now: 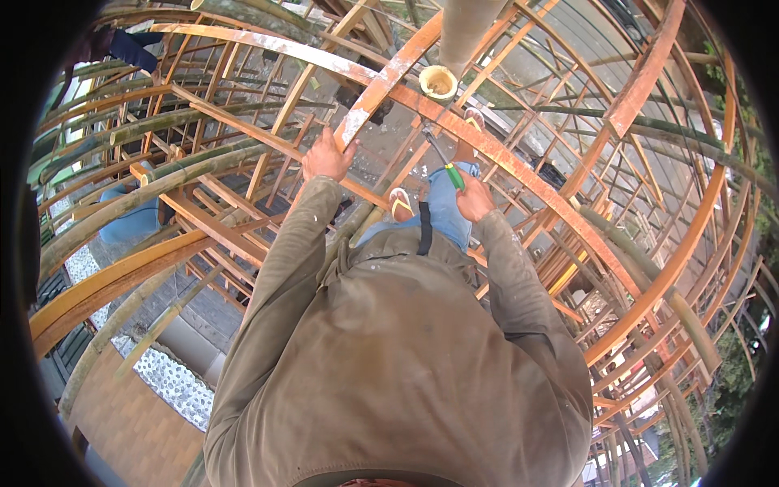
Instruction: The person assembles bamboo scaffolding by positioning bamboo poles and securing them with a hammer and nails. The person repeatedly hammers nails into the joints of the bamboo structure to fasten the poles together.
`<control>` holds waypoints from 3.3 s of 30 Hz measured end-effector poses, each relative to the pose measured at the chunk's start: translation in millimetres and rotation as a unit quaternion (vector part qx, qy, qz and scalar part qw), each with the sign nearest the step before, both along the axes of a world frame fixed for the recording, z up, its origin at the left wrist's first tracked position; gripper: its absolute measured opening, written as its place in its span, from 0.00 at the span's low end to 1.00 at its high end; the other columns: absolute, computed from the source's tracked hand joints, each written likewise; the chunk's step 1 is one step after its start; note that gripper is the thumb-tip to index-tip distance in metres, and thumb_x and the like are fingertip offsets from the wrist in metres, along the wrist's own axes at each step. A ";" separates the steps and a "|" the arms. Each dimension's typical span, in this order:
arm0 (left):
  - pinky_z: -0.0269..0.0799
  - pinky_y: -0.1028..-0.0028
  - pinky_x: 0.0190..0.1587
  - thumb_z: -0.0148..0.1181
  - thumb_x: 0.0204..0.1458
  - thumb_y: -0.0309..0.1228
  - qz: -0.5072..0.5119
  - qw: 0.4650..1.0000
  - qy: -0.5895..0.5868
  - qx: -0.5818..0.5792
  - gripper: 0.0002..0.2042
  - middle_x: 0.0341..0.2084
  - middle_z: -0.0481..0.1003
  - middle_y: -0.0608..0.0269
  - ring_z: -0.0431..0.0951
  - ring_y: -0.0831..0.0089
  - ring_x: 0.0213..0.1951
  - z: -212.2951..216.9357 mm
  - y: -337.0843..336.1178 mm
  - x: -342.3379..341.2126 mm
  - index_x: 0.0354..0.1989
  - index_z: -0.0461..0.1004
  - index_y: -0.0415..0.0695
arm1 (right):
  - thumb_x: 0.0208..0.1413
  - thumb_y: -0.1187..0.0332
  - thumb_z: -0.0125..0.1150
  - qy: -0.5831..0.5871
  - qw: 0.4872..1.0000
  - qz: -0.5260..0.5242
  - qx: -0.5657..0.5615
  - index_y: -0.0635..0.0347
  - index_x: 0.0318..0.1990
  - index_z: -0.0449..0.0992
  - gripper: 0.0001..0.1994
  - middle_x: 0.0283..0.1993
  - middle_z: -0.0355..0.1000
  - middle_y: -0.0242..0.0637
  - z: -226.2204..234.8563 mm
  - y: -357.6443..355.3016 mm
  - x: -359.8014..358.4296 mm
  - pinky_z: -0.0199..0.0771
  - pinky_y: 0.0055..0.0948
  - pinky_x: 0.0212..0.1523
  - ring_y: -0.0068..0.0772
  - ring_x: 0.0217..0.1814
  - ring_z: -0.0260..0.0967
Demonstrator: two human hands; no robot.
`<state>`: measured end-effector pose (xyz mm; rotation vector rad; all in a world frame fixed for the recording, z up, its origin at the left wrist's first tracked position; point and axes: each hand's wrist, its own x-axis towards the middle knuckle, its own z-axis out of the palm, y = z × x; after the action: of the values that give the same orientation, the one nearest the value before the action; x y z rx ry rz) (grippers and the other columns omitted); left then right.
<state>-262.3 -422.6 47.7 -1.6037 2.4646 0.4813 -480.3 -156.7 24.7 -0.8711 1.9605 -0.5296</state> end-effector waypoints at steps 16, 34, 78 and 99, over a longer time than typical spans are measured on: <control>0.76 0.50 0.44 0.64 0.52 0.56 0.011 0.999 0.005 0.032 0.26 0.38 0.80 0.47 0.82 0.46 0.41 5.1 -2.1 0.7 0.44 0.69 0.46 | 0.54 0.81 0.47 -0.172 0.967 -0.107 0.156 0.53 0.68 0.65 0.31 0.57 0.70 0.55 3.6 -25.6 -1.1 0.88 0.39 0.26 0.49 0.45 0.80; 0.76 0.48 0.44 0.65 0.51 0.55 0.004 1.000 0.006 0.026 0.28 0.38 0.80 0.45 0.82 0.44 0.41 4.8 -0.9 -0.5 0.47 0.70 0.43 | 0.48 0.76 0.50 0.101 0.990 0.026 0.098 0.48 0.71 0.64 0.37 0.58 0.69 0.68 -2.8 -28.9 -5.2 0.68 0.54 0.63 0.65 0.62 0.68; 0.77 0.49 0.41 0.65 0.51 0.54 -0.001 0.998 0.016 0.065 0.27 0.38 0.79 0.48 0.83 0.46 0.40 0.2 -8.1 2.1 0.46 0.68 0.44 | 0.54 0.65 0.66 0.129 0.989 -0.057 0.043 0.62 0.47 0.71 0.16 0.36 0.76 0.55 -51.2 -29.0 39.3 0.76 0.51 0.40 0.58 0.38 0.76; 0.77 0.50 0.42 0.66 0.51 0.52 0.002 0.997 0.011 0.070 0.26 0.39 0.79 0.48 0.83 0.47 0.41 0.3 -8.1 2.9 0.46 0.68 0.44 | 0.59 0.72 0.66 -0.568 0.695 -0.439 0.042 0.53 0.35 0.66 0.10 0.23 0.55 0.21 2.3 -73.1 92.5 0.54 0.24 0.18 0.16 0.19 0.52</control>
<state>-259.4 -430.7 48.0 -1.5576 2.3847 0.6609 -387.8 -229.8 27.0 0.5471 1.0300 -1.1502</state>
